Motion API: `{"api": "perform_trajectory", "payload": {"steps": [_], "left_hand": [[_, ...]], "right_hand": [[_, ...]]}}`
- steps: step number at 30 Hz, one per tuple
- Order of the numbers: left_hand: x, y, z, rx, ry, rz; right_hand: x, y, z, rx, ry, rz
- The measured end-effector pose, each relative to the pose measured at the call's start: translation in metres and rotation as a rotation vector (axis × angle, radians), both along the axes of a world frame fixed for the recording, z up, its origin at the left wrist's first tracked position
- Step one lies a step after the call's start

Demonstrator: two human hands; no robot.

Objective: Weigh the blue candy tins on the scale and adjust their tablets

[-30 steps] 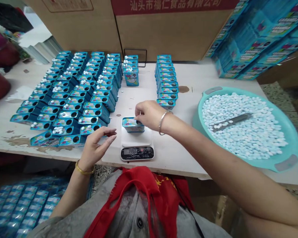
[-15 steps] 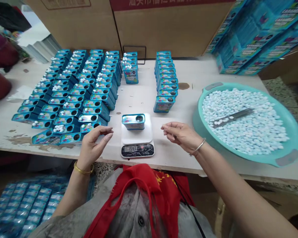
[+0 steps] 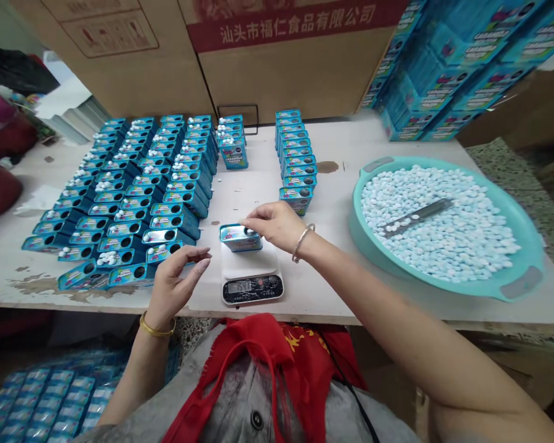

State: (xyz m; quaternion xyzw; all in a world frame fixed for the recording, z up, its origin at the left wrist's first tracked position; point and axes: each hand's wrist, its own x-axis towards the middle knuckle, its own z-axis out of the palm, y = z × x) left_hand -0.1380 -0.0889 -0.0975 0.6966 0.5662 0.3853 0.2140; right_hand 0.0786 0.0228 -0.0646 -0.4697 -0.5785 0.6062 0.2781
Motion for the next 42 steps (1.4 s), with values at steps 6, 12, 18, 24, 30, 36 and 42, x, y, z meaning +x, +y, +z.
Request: {"api": "perform_trajectory", "payload": {"steps": [6, 12, 18, 24, 30, 36, 42], "left_hand": [[0.007, 0.025, 0.004, 0.066, 0.189, -0.054], [0.049, 0.078, 0.011, 0.096, 0.541, -0.23], [0.117, 0.119, 0.013, 0.174, 0.61, -0.342], [0.129, 0.15, -0.012, 0.17, 0.735, -0.363], [0.065, 0.228, 0.005, 0.115, 0.792, 0.091], [0.012, 0.307, 0.01, 0.035, 0.941, 0.175], [0.016, 0.308, 0.019, 0.029, 1.06, -0.031]], "right_hand": [[0.01, -0.003, -0.014, -0.205, 0.231, -0.106], [0.053, -0.049, -0.06, -0.454, 0.34, -0.249], [0.078, -0.079, -0.089, -0.542, 0.414, -0.382], [0.081, -0.082, -0.101, -0.529, 0.407, -0.426], [0.072, -0.084, -0.109, -0.579, 0.421, -0.454], [0.071, -0.085, -0.107, -0.616, 0.437, -0.508], [0.075, -0.085, -0.103, -0.709, 0.546, -0.583]]}}
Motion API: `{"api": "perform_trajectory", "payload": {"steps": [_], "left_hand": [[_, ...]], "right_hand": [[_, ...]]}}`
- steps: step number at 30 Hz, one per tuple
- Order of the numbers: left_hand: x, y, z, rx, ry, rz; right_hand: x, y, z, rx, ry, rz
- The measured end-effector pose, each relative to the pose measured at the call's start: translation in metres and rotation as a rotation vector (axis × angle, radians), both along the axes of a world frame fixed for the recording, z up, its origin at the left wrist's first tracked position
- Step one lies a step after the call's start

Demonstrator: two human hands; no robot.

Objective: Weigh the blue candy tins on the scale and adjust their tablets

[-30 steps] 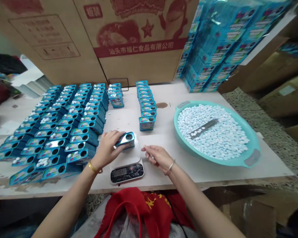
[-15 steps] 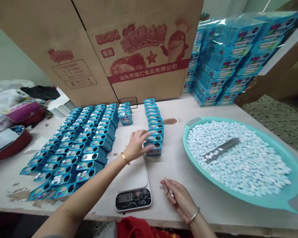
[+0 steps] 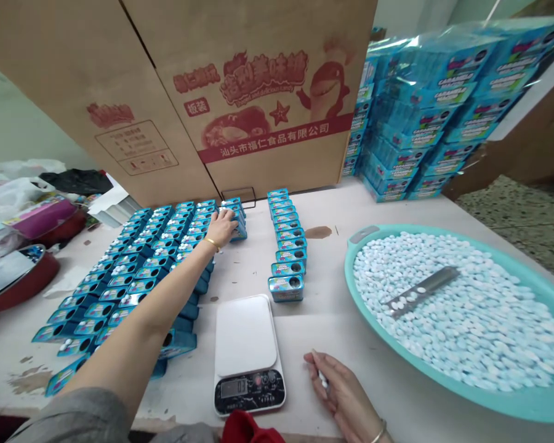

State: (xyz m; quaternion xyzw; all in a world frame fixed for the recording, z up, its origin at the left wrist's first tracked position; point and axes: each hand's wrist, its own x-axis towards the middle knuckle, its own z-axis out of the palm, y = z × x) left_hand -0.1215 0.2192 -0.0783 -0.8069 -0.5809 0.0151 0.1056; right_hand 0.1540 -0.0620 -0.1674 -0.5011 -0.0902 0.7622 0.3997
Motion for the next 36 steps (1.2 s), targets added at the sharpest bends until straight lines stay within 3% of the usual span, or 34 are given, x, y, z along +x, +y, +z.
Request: {"api": "perform_trajectory", "payload": {"steps": [3, 8, 11, 14, 17, 20, 23, 26, 32, 36], "left_hand": [[0.007, -0.033, 0.021, -0.069, 0.038, -0.06], [0.032, -0.133, 0.052, -0.161, 0.111, -0.237], [0.051, -0.188, 0.052, -0.228, 0.113, -0.333], [0.065, -0.218, 0.04, -0.267, 0.107, -0.377], [0.068, -0.223, 0.037, -0.282, 0.107, -0.381], [0.057, -0.214, 0.047, -0.287, -0.054, -0.377], [0.035, -0.205, 0.061, -0.185, -0.33, -0.267], [0.013, -0.205, 0.067, -0.123, -0.477, -0.135], [-0.019, -0.226, 0.055, -0.165, -0.58, -0.016], [-0.037, -0.239, 0.045, -0.193, -0.596, 0.034]], "right_hand": [[0.006, 0.001, 0.005, -0.016, 0.106, -0.09], [0.011, 0.002, 0.013, -0.025, 0.151, -0.122], [0.009, -0.002, 0.015, -0.033, 0.144, -0.113], [0.005, -0.009, 0.013, -0.009, 0.157, -0.096], [0.004, -0.015, 0.011, 0.01, 0.172, -0.076], [0.006, -0.018, 0.012, 0.008, 0.156, -0.079], [0.01, -0.02, 0.016, -0.027, 0.11, -0.078], [0.013, -0.022, 0.017, -0.047, 0.092, -0.081], [0.015, -0.026, 0.013, -0.069, 0.07, -0.03], [0.012, -0.022, 0.022, -0.044, -0.044, 0.045]]}}
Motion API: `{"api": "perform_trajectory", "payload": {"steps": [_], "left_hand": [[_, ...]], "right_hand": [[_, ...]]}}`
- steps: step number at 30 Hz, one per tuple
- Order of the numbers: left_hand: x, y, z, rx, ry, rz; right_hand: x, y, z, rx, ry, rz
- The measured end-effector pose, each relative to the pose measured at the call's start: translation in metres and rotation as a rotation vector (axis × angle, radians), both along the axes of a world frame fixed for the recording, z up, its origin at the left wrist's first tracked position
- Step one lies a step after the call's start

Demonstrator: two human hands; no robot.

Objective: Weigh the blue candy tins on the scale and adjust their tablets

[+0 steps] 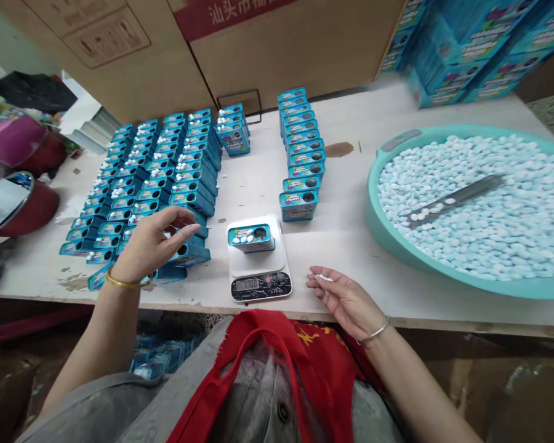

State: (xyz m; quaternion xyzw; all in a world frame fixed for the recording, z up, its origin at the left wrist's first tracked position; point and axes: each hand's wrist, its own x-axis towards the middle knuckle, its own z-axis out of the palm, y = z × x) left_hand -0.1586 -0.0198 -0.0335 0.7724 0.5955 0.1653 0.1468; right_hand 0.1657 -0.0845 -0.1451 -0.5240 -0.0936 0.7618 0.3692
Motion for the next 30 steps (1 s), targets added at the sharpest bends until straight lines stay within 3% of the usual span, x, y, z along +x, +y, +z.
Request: {"api": "perform_trajectory", "payload": {"steps": [7, 11, 15, 18, 22, 25, 28, 30], "left_hand": [[0.0, -0.017, -0.015, -0.052, -0.045, -0.122], [0.013, -0.021, -0.02, 0.045, -0.119, -0.213], [0.025, -0.018, -0.033, 0.079, -0.184, -0.22], [0.036, -0.014, -0.056, 0.021, -0.226, -0.161], [0.054, -0.01, -0.084, 0.037, -0.277, -0.07], [0.067, -0.009, -0.082, 0.171, -0.106, -0.105], [0.078, -0.011, -0.066, 0.434, 0.175, -0.257], [0.083, -0.013, -0.057, 0.619, 0.264, -0.357]], "right_hand": [[-0.013, 0.022, 0.035, 0.197, -0.092, 0.158], [-0.025, 0.032, 0.047, 0.282, -0.086, 0.169], [-0.044, 0.034, 0.044, 0.197, 0.045, 0.157], [-0.064, 0.033, 0.037, 0.083, 0.184, 0.102], [-0.086, 0.036, 0.032, 0.019, 0.295, -0.077], [-0.096, 0.042, 0.033, -0.004, 0.342, -0.255], [-0.099, 0.048, 0.036, -0.03, 0.375, -0.409], [-0.099, 0.052, 0.038, -0.047, 0.395, -0.437]]}}
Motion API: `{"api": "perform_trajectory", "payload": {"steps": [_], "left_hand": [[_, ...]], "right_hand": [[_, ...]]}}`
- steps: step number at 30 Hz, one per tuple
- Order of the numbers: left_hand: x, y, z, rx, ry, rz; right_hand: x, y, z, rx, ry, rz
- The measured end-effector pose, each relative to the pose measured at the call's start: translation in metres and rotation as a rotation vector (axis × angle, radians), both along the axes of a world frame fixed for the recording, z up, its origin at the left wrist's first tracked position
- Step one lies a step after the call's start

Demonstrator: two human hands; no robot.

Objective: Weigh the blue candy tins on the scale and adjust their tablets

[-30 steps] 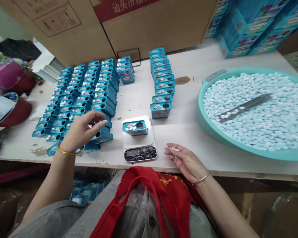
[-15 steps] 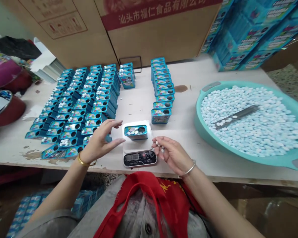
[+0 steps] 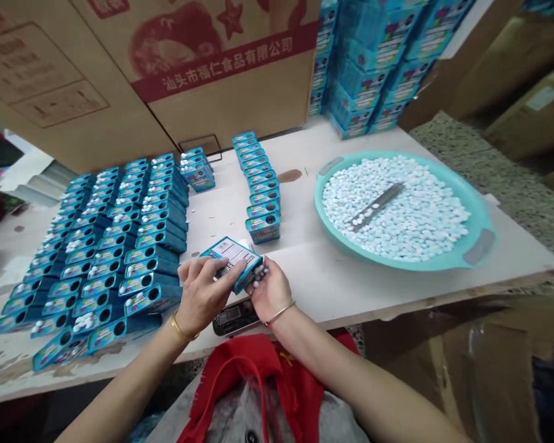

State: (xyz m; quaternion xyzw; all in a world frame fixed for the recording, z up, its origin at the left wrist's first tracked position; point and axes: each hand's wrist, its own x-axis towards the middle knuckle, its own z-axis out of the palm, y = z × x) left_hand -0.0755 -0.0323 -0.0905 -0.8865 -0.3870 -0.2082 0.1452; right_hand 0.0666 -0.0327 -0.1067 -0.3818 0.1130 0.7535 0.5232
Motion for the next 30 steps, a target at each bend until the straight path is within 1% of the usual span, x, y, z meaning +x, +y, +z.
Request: {"api": "perform_trajectory", "payload": {"steps": [2, 3, 8, 15, 18, 22, 26, 30], "left_hand": [[0.004, 0.0, 0.004, 0.13, 0.017, -0.065], [0.004, 0.001, 0.004, 0.17, 0.018, -0.084], [0.0, 0.008, -0.006, 0.257, -0.002, -0.122], [-0.008, 0.01, -0.014, 0.297, -0.051, -0.105], [-0.01, 0.009, -0.018, 0.254, -0.058, -0.076], [-0.01, 0.005, -0.02, 0.206, -0.116, -0.032], [-0.009, 0.0, -0.017, 0.247, -0.156, 0.006], [-0.01, -0.003, -0.019, 0.277, -0.089, -0.009]], "right_hand": [[0.001, 0.003, 0.003, -0.007, 0.04, 0.043], [0.002, 0.004, 0.004, -0.016, 0.06, 0.051], [0.004, 0.009, 0.007, -0.077, 0.108, -0.049], [-0.001, 0.009, -0.003, -0.057, 0.107, -0.026], [-0.001, 0.009, -0.005, -0.039, 0.094, -0.021], [0.0, 0.009, -0.005, -0.027, 0.081, -0.015], [-0.001, 0.008, -0.004, -0.038, 0.078, 0.011], [-0.005, 0.007, -0.003, -0.052, 0.078, 0.032]]}}
